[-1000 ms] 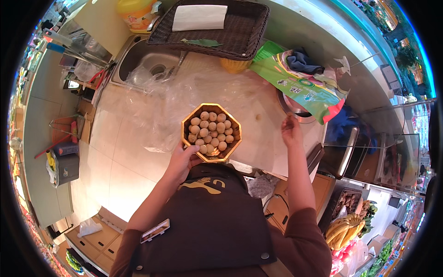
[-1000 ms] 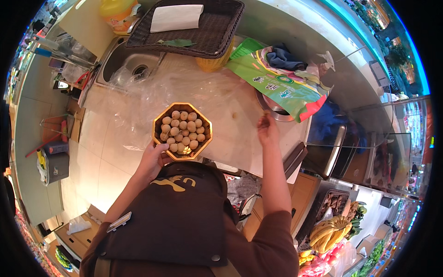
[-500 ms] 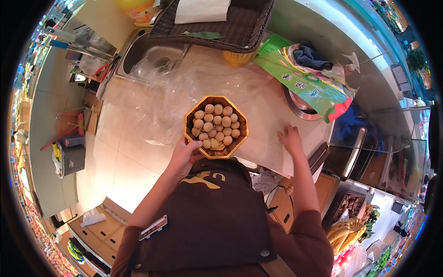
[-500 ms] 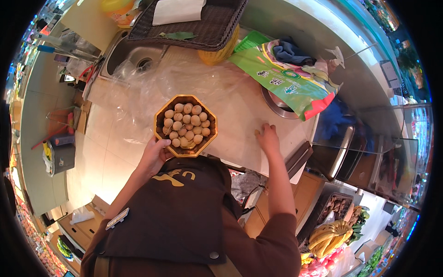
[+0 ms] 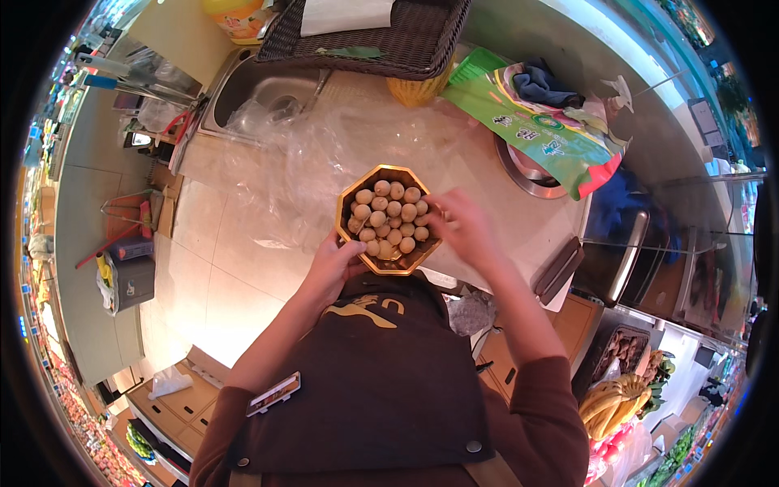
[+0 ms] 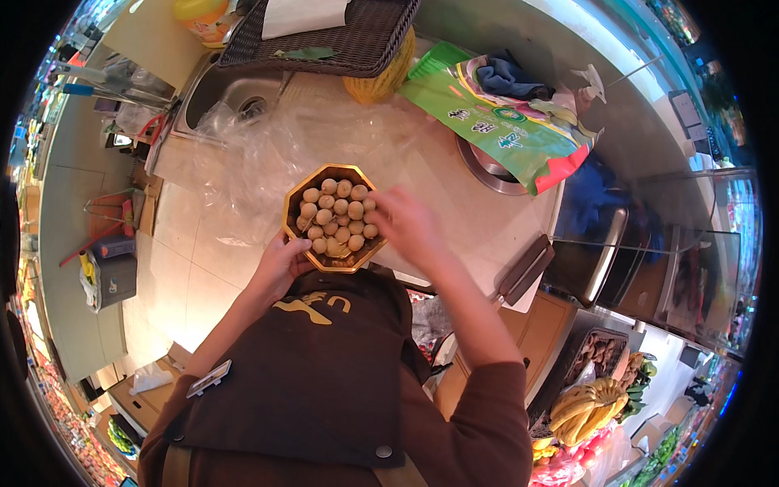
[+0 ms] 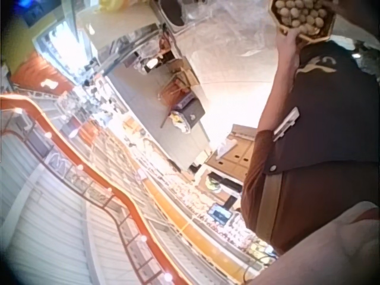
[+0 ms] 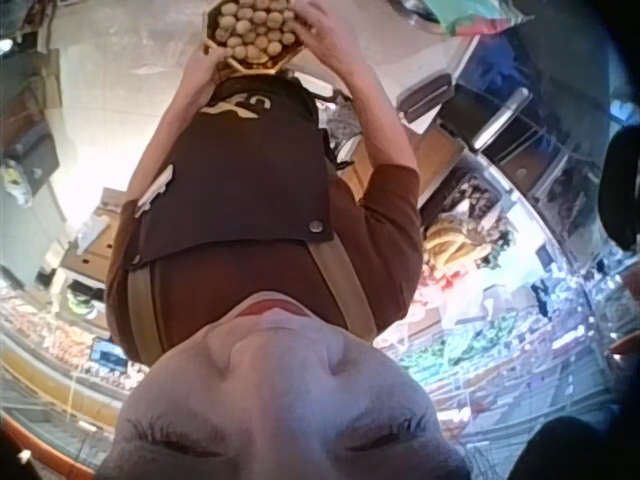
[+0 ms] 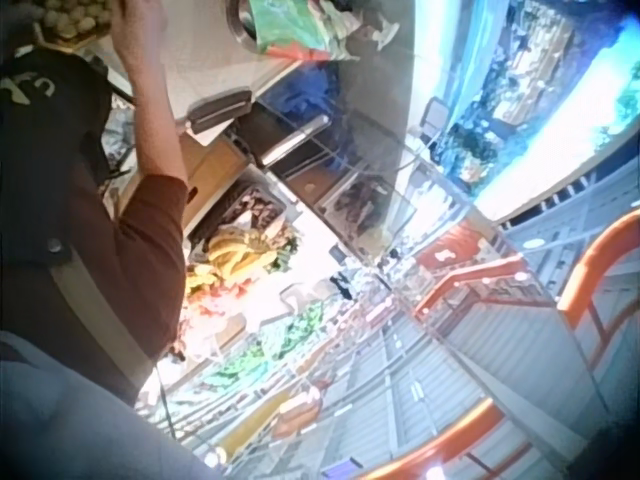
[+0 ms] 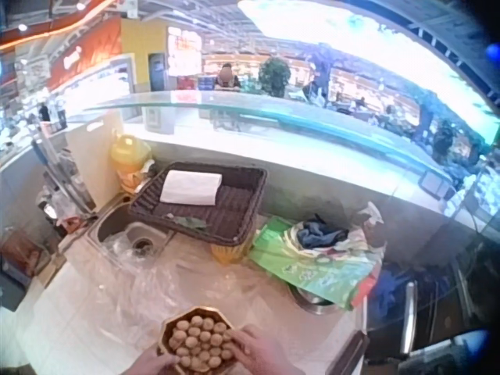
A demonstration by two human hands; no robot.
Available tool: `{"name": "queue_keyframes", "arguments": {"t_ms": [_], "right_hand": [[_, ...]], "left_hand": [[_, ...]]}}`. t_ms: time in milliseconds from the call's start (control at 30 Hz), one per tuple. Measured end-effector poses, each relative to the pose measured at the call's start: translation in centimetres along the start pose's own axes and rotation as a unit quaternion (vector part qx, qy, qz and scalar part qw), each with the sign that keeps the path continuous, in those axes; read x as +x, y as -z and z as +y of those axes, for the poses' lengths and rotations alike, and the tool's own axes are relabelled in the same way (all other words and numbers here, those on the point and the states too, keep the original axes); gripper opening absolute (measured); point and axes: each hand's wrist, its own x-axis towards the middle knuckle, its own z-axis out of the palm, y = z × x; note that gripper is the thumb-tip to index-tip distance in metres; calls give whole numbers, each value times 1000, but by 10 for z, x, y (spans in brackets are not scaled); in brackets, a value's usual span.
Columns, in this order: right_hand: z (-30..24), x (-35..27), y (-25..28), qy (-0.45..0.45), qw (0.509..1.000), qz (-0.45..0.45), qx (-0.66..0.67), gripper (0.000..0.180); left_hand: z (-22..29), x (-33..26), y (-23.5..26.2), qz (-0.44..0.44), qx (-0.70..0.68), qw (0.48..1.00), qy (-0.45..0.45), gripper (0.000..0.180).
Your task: The person handles plastic bags and places them on a scale, then moves to a produce display to arrange various fruits and vegetables. They peel and wash longans in a sink, handling them one by one.
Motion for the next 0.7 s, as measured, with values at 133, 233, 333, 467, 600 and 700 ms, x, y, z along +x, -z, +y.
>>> {"name": "queue_keyframes", "arguments": {"t_ms": [133, 233, 333, 467, 600, 700], "right_hand": [[-21, 10, -40, 145, 981, -28, -129, 34], [-13, 12, -48, 139, 980, -30, -139, 33], [0, 8, -56, 51, 999, -3, -9, 30], [7, 1, -46, -194, 901, -43, 386, 25], [18, -6, -54, -236, 761, 17, 604, 24], [11, -7, -52, -252, 710, 13, 657, 24]], "left_hand": [[0, 5, -9, -17, 22, 999, 17, 49], [-3, 12, -9, -17, 58, 998, 26, 49], [-8, 27, -10, -20, 56, 997, 42, 49], [-24, 67, -2, -48, 7, 998, 39, 47], [-25, 88, -2, -22, 131, 991, -24, 52], [-27, 67, -14, 119, 354, 875, -309, 54]]}}
